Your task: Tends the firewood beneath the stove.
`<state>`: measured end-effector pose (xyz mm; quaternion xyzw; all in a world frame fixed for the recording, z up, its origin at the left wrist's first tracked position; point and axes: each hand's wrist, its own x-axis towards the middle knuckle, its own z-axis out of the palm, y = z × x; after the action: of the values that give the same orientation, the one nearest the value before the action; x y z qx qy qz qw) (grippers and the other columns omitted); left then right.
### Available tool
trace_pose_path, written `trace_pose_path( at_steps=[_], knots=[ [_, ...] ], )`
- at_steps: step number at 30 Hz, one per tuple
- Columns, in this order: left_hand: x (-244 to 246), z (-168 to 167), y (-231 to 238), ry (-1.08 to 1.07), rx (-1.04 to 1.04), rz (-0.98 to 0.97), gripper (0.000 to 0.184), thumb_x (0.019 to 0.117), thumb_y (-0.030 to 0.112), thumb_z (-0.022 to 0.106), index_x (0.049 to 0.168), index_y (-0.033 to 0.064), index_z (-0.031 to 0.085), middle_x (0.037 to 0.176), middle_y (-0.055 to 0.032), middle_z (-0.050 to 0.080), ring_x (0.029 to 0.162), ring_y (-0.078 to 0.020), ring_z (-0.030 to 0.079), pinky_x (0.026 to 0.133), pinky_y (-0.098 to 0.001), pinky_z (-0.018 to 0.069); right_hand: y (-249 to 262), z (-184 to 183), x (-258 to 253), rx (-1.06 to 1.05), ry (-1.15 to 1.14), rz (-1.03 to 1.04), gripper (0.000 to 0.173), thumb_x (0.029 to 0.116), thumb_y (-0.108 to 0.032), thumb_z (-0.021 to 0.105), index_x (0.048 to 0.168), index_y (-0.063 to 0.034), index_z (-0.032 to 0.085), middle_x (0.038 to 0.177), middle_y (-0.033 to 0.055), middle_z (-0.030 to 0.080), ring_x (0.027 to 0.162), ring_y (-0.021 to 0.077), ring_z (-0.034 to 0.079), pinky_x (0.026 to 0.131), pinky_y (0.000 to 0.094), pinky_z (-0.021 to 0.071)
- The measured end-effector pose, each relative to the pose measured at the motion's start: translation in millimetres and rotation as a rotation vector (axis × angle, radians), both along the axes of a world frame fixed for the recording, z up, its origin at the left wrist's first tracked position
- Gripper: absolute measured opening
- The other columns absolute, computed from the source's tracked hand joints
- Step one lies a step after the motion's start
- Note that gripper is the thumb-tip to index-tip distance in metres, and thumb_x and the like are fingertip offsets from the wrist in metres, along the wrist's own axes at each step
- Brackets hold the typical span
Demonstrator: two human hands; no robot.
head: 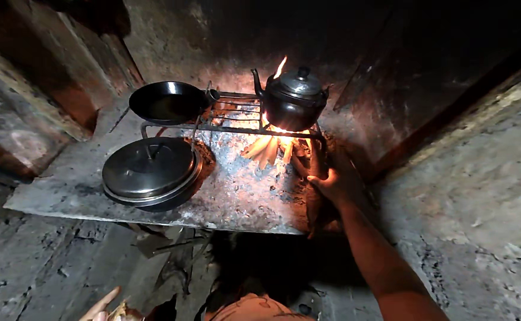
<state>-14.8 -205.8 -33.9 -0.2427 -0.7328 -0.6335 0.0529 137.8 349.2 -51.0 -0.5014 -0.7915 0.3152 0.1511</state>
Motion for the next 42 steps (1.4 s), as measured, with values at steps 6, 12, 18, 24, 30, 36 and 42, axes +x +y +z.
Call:
trace_pose_path(
  at_steps=[6,12,18,24,30,36,42],
  knots=[
    [7.9,14.9,7.5,-0.029,0.009,-0.035,0.038,0.1093,0.013,0.033,0.125,0.0078,0.067,0.116,0.0172,0.071,0.1,0.0061,0.066,0.09,-0.0175,0.0557,9.8,-11.2,-15.7,-0.056,0.023,0.023,0.09,0.0867,-0.044,0.081,0.15,0.0067,0.042,0.141,0.0317,0.055,0.131,0.0422,0.055,0.112,0.0575,0.0424],
    [16.9,31.0,11.9,-0.092,-0.012,0.031,0.037,0.1072,0.004,0.032,0.119,-0.0017,0.066,0.115,0.0103,0.072,0.105,0.0045,0.066,0.098,-0.0195,0.0529,7.5,-21.0,-21.6,-0.075,0.074,0.028,0.094,0.0857,-0.043,0.082,0.152,0.0065,0.038,0.145,0.0316,0.052,0.134,0.0424,0.053,0.113,0.0567,0.0413],
    [12.3,14.8,0.9,0.008,-0.033,-0.008,0.039,0.1085,0.01,0.031,0.126,0.0018,0.065,0.12,0.0135,0.07,0.106,0.0068,0.064,0.095,-0.0171,0.0529,-3.2,-20.1,-30.5,-0.11,0.065,-0.002,0.095,0.0866,-0.047,0.08,0.154,0.0031,0.036,0.144,0.0301,0.053,0.135,0.041,0.053,0.113,0.0575,0.0407],
    [13.3,21.4,6.4,-0.016,-0.032,0.008,0.038,0.1093,0.014,0.033,0.123,0.0062,0.067,0.119,0.0165,0.071,0.106,0.0077,0.064,0.095,-0.0167,0.0528,-7.7,-29.0,-35.4,-0.078,0.106,-0.013,0.101,0.0828,-0.048,0.083,0.155,0.004,0.035,0.147,0.0311,0.05,0.136,0.042,0.051,0.114,0.0564,0.0407],
    [11.2,24.5,8.5,-0.022,-0.045,0.014,0.037,0.1082,0.012,0.033,0.122,0.0054,0.068,0.116,0.0168,0.071,0.102,0.0083,0.065,0.093,-0.0165,0.0538,-14.0,-26.6,-41.1,-0.105,0.146,-0.029,0.1,0.0852,-0.043,0.083,0.157,0.0029,0.031,0.148,0.0307,0.049,0.137,0.041,0.051,0.114,0.0559,0.0401],
    [9.3,30.1,14.4,-0.019,-0.047,0.022,0.036,0.1082,0.012,0.035,0.121,0.0045,0.068,0.114,0.017,0.072,0.099,0.0097,0.065,0.09,-0.0145,0.054,-14.5,-25.0,-44.3,-0.102,0.1,-0.007,0.103,0.0853,-0.046,0.082,0.158,0.0034,0.028,0.15,0.0311,0.047,0.138,0.0423,0.05,0.115,0.0557,0.0398],
    [9.6,26.6,17.6,-0.052,-0.028,0.011,0.035,0.1083,0.013,0.036,0.121,0.005,0.067,0.111,0.0177,0.072,0.093,0.009,0.066,0.086,-0.0154,0.0558,-9.5,-27.4,-43.9,-0.1,0.118,0.036,0.11,0.0831,-0.044,0.084,0.159,0.0057,0.022,0.156,0.0325,0.038,0.144,0.0423,0.043,0.119,0.0542,0.0357]
  ],
)
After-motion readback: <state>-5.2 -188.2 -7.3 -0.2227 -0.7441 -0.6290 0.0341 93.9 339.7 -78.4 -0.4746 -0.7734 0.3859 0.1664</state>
